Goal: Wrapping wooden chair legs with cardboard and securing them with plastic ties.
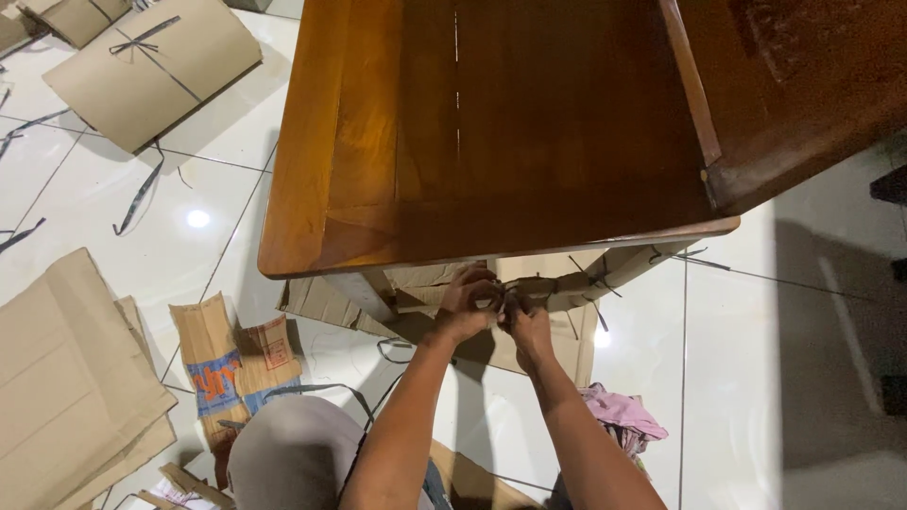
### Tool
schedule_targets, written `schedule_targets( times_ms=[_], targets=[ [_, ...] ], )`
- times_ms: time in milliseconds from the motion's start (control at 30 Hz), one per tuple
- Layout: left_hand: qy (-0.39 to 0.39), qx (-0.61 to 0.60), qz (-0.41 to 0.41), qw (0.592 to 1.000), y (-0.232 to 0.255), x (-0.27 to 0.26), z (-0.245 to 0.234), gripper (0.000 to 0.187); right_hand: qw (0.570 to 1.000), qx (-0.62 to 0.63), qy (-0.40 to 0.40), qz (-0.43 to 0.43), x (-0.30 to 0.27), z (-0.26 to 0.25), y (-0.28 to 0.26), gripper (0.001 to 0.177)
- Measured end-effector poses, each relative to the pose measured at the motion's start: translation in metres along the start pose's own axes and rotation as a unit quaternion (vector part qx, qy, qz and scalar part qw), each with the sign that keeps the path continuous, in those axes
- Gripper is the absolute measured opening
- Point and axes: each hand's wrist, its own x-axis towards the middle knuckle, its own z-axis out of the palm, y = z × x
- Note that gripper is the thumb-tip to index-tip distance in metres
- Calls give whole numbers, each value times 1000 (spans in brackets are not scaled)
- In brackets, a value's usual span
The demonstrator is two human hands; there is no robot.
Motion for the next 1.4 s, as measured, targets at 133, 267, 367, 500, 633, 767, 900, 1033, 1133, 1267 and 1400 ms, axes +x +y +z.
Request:
schedule_targets(
  times_ms=[133,267,367,500,633,767,900,1033,1133,1267,1400],
  targets=[
    [23,-1,32,999,-8,-3,4,6,1000,-2,17,-8,-11,3,-12,19],
    [9,9,48,999,-36,-6,20,6,998,-48,30,-30,-6,0,-7,22],
    [-1,9,26,1000,-37,-6,22,6,973,-211,49,-82,-23,3,-9,41],
    [3,36,26,999,-39,-3,28,10,944,-312,83,-72,-14,-5,11,39],
    [37,67,42,996,-37,1,31,7,924,-345,83,-142,-14,-13,25,24],
    [46,109,53,992,-59,0,47,10,924,-350,52,-148,-33,-15,14,22],
    [64,127,43,989,-52,1,48,8,920,-363,51,-141,-40,-11,1,27],
    [27,152,1,988,-57,1,51,4,917,-369,31,-149,-63,-5,7,20],
    [19,136,-8,991,-77,4,63,8,927,-355,11,-117,-82,-5,45,20],
    [39,69,93,992,-67,4,48,21,950,-286,-85,-94,-107,-14,90,16],
    [45,-24,62,997,-64,1,48,26,876,-390,-109,-260,-96,-53,138,15]
  ],
)
